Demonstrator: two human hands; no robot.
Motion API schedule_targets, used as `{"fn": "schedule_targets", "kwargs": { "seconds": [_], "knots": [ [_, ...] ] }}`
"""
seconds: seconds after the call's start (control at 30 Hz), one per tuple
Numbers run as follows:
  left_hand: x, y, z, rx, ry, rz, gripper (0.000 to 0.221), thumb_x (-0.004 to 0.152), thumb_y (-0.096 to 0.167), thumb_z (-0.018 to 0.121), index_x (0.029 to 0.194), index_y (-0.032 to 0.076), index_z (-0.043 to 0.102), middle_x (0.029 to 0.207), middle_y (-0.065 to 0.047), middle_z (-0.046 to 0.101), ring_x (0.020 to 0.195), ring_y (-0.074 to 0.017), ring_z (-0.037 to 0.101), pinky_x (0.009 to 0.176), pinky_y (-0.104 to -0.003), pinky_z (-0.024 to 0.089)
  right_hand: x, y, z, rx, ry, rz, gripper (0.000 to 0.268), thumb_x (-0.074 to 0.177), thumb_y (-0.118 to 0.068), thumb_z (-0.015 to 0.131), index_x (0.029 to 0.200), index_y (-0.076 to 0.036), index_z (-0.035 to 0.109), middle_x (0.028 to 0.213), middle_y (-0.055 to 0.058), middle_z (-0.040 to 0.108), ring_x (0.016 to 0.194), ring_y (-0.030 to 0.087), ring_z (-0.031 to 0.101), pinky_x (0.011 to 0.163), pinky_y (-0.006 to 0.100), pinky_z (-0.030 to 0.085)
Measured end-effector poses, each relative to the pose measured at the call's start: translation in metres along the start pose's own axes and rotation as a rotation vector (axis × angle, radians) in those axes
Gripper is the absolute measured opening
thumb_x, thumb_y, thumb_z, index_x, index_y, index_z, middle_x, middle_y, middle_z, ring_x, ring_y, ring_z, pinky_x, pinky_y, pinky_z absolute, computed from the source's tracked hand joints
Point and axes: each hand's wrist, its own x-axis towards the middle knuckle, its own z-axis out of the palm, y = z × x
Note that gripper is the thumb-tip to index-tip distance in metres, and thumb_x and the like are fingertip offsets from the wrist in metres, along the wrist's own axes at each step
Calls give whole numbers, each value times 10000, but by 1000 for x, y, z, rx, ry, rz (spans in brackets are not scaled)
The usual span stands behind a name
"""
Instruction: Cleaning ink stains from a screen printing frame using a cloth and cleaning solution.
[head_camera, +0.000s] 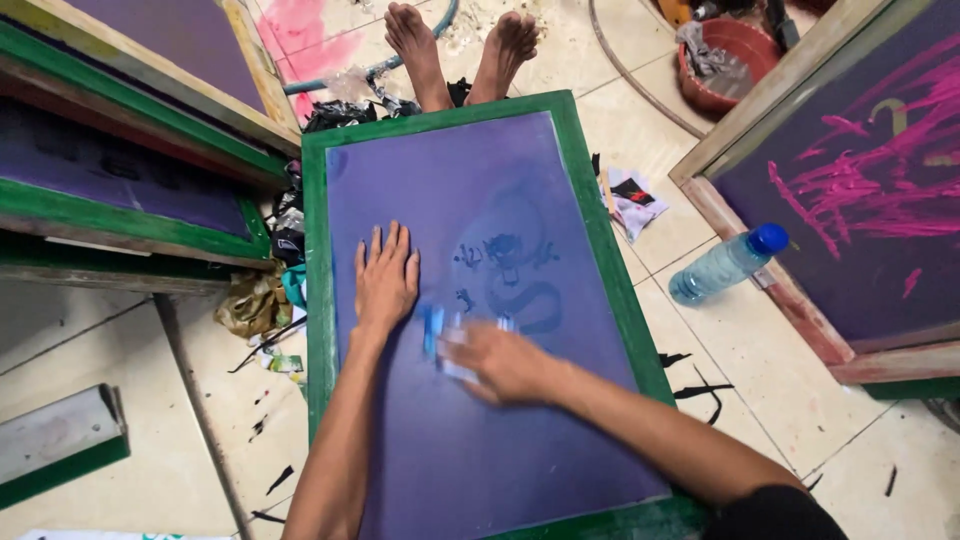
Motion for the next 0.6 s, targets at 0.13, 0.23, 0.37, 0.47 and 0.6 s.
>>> {"fn": "schedule_targets", "kwargs": {
  "seconds": [0.13, 0.23, 0.37, 0.47, 0.6],
  "knots": [
    [-2, 4, -5, -12, 20, 2, 526, 1091, 384, 363, 1553, 147, 449, 1619, -67, 421, 1514, -308, 330, 1248, -535, 181, -41, -23, 17, 212, 84, -25, 347, 941, -245, 645, 1218, -43, 696, 1255, 173, 684, 1208, 411, 636, 1063, 536, 473],
    [0, 7, -12, 8, 21, 24, 513, 1084, 380, 381, 1538, 159, 475, 1615, -64, 429, 1516, -308, 328, 1247, -534, 181, -57, -50, 13, 133, 30, -20, 524, 928, -441, 661, 1311, -84, 635, 1273, 233, 608, 1185, 470, 588, 1060, 618, 424],
    [-1, 4, -6, -16, 64, 72, 514, 1056, 366, 401, 1518, 157, 489, 1605, -83, 428, 1507, -343, 317, 1228, -556, 179, -78, -69, -16, 396, 64, 66, 563, 1025, -501, 525, 1385, -69, 551, 1366, 251, 560, 1266, 471, 557, 1106, 646, 371],
    [-3, 8, -11, -23, 92, 81, 503, 1051, 347, 423, 1508, 157, 509, 1595, -94, 445, 1495, -360, 337, 1215, -571, 203, -139, -20, -13, 273, 436, 355, 488, 1017, -372, 639, 1338, -24, 519, 1324, 254, 558, 1290, 417, 537, 1130, 587, 369],
    [-4, 13, -13, 18, 77, 55, 493, 1049, 349, 459, 1512, 194, 524, 1593, -83, 463, 1492, -349, 366, 1212, -586, 237, -232, 82, -8, -260, 1249, 1217, 967, 1001, -84, 788, 1605, 22, 39, 1376, 317, 305, 1314, 411, 401, 1199, 530, 250]
  ]
}}
